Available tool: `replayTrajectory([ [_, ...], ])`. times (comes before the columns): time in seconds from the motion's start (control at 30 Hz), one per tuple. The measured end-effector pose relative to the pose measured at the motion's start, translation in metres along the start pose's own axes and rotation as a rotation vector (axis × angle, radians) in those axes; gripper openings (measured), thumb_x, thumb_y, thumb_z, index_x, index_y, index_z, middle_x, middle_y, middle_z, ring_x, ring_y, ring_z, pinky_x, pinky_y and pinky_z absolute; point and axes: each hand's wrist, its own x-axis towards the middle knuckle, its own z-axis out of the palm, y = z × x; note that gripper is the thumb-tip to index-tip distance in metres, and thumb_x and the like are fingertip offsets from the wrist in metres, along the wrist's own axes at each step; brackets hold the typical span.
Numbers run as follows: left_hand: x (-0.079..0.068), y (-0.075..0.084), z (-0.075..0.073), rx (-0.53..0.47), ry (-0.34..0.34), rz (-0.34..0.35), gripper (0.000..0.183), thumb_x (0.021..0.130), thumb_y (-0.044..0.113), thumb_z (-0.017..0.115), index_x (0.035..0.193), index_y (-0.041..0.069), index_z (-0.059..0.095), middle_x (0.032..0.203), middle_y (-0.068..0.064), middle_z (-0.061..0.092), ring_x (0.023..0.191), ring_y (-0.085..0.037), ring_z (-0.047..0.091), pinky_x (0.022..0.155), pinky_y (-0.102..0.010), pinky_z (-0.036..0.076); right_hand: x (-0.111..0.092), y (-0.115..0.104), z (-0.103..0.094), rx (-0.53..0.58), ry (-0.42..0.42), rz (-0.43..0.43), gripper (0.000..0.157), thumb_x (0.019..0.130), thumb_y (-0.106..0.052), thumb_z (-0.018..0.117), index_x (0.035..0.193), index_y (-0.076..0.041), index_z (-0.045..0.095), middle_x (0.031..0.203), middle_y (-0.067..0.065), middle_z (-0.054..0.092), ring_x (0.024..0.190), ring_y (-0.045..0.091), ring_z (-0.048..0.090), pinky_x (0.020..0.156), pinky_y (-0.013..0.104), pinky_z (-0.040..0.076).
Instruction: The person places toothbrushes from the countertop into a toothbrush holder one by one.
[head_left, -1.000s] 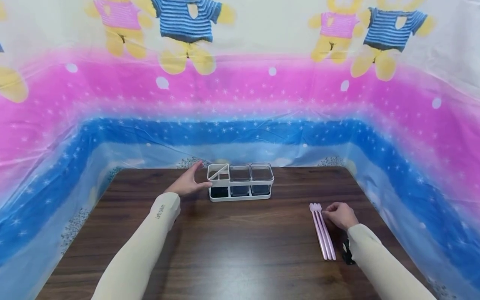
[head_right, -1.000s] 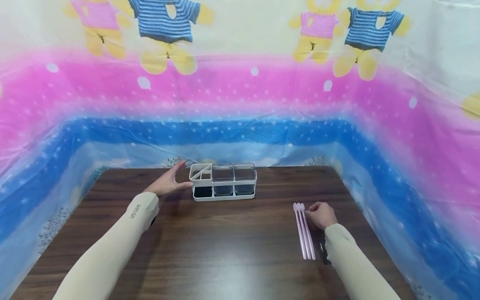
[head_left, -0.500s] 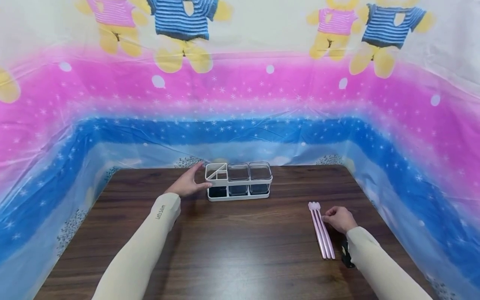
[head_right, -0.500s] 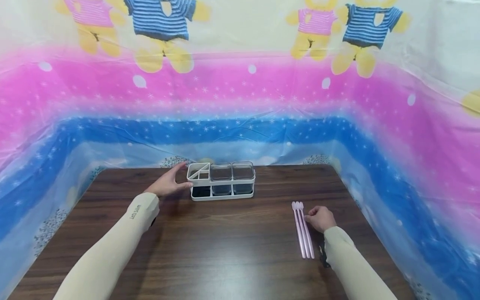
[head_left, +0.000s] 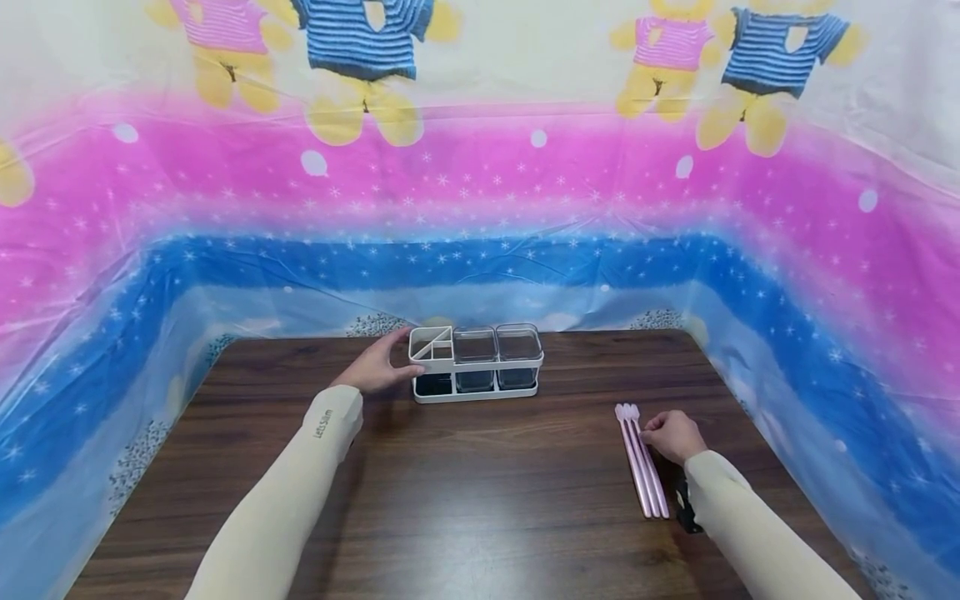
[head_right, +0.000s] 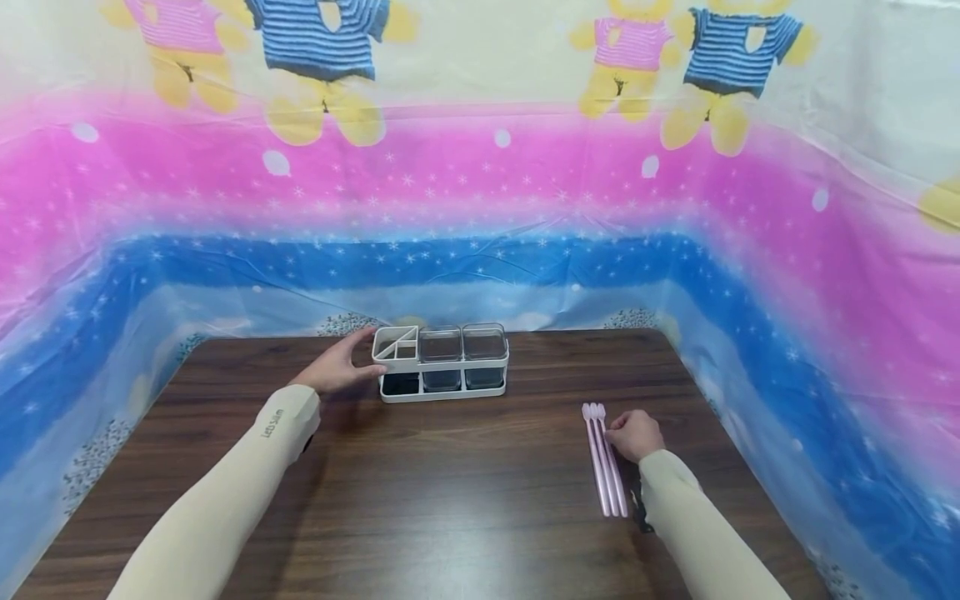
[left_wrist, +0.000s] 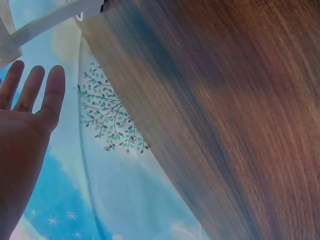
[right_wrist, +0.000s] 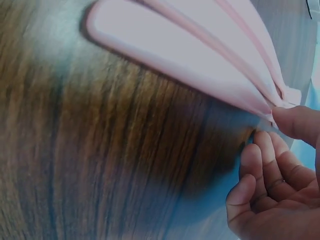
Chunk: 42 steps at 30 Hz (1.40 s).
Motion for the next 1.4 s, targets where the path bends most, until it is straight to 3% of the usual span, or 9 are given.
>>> replayTrajectory([
  [0.2,0.002,0.001,0.000,0.013,0.010,0.018,0.092,0.082,0.047,0.070,0.150,0.008,0.022,0.145,-0.021,0.034,0.129,-0.039,0.036,0.104,-0.055,0.029,0.002,-0.003,0.001,-0.014,-0.012,0.022,0.014,0.081,-0.014,0.068,0.081,-0.001,0.066,0.078,0.008,0.061,0.072,0.024,0.055,0.069,0.041,0.046],
  [0.47,0.001,0.001,0.000,0.004,0.001,-0.002,0.088,0.084,0.047,0.068,0.150,0.009,0.023,0.145,-0.019,0.035,0.128,-0.037,0.038,0.102,-0.055,0.031,-0.001,-0.008,0.000,-0.005,-0.012,0.025,0.014,0.082,-0.012,0.066,0.070,-0.004,0.065,0.067,0.002,0.058,0.063,0.020,0.052,0.058,0.033,0.042],
  [0.73,0.004,0.000,-0.001,0.010,-0.007,0.004,0.091,0.082,0.053,0.067,0.150,0.010,0.024,0.144,-0.020,0.035,0.129,-0.038,0.037,0.103,-0.056,0.031,0.000,-0.008,-0.006,-0.042,-0.001,0.034,0.017,0.077,-0.017,0.069,0.073,-0.001,0.072,0.069,0.005,0.065,0.064,0.022,0.057,0.064,0.041,0.047],
  [1.0,0.006,-0.002,-0.001,-0.012,-0.008,0.004,0.091,0.081,0.053,0.068,0.150,0.011,0.026,0.145,-0.018,0.034,0.130,-0.039,0.035,0.103,-0.056,0.030,0.003,-0.001,-0.005,0.055,-0.058,0.092,0.022,0.081,-0.020,0.070,0.074,0.002,0.072,0.061,0.003,0.064,0.058,0.019,0.056,0.054,0.032,0.045],
  [1.17,0.003,-0.002,0.000,-0.011,-0.001,0.013,0.091,0.081,0.052,0.068,0.150,0.010,0.026,0.145,-0.019,0.034,0.131,-0.040,0.033,0.103,-0.057,0.028,0.003,0.008,0.000,0.094,-0.072,0.107,0.025,0.082,-0.023,0.069,0.076,0.002,0.070,0.064,0.004,0.062,0.059,0.019,0.055,0.053,0.032,0.044],
  [1.4,0.003,-0.004,-0.001,-0.017,-0.015,-0.013,0.092,0.081,0.054,0.067,0.150,0.012,0.025,0.146,-0.019,0.033,0.132,-0.039,0.032,0.103,-0.058,0.029,0.001,0.010,0.004,0.034,-0.054,0.096,0.031,0.080,-0.032,0.068,0.077,-0.001,0.070,0.073,0.006,0.065,0.064,0.021,0.056,0.057,0.035,0.045],
])
